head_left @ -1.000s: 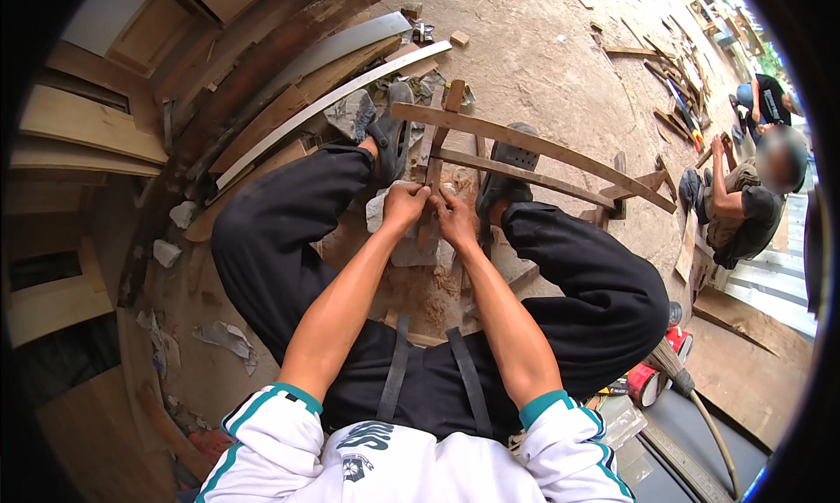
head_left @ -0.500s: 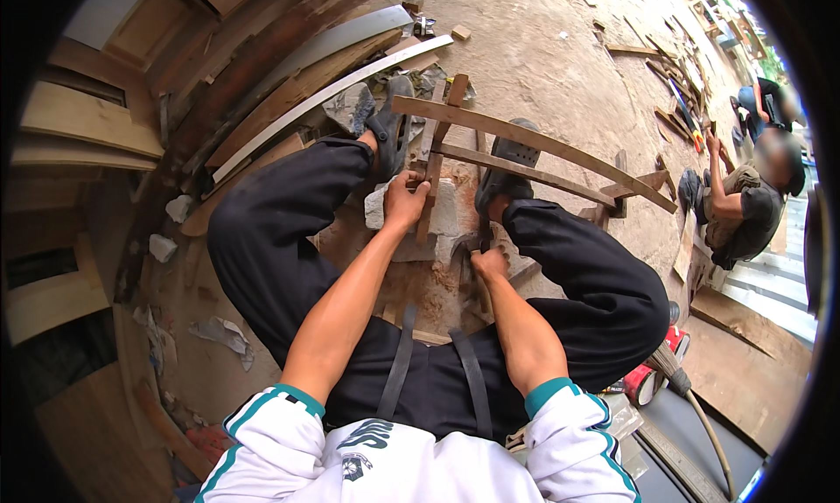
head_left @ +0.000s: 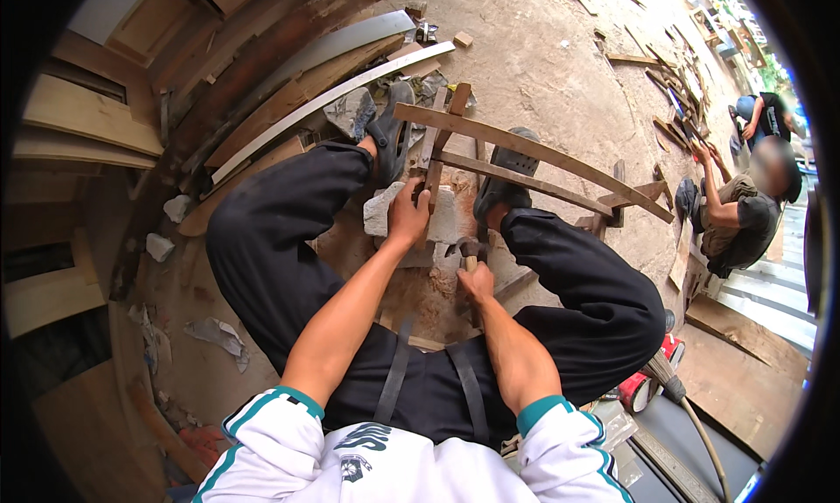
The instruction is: The person sits on the floor and assembles a small wooden frame using a hammer and nails. They repeatedly position the frame on a concrete block, hammer nails into the joints, and adjust the pieces to secure the structure.
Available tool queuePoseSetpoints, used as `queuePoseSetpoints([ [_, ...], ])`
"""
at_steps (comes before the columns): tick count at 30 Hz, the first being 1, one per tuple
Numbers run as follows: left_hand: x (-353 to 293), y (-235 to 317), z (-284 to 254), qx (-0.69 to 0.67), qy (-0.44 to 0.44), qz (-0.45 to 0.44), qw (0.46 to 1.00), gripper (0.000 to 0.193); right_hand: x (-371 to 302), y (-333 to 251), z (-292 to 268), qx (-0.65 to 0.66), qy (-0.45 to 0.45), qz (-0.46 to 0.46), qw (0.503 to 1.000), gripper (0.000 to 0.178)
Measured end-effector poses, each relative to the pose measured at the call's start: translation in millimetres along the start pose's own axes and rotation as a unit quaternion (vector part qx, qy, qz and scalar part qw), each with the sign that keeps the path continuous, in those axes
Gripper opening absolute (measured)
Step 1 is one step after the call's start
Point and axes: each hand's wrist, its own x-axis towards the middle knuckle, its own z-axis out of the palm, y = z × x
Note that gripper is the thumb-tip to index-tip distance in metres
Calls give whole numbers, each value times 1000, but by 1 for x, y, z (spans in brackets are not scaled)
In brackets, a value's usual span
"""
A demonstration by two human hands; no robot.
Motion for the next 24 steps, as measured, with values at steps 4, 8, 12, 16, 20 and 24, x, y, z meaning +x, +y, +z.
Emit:
queuePoseSetpoints([
  [4,-10,2,5,17,7,-18,1000,41,-23,-12,-8,81,86,-45,992,42],
  [8,-11,0,6,13,18,1,1000,42,-32,-48,-29,147,159,-103,971,31],
  [12,-7,1,5,-21,9,-14,1000,40,-19,-99,-46,232,214,-190,930,31],
  [16,0,-2,6,-97,-18,-57,993,37,-13,-135,-49,322,138,-199,915,34],
  [20,2,-22,1,-72,5,-20,997,30,-36,-172,-51,348,119,-182,912,30],
  [24,-2,-5,3,-64,11,5,998,25,-23,-166,-42,354,121,-157,914,27],
])
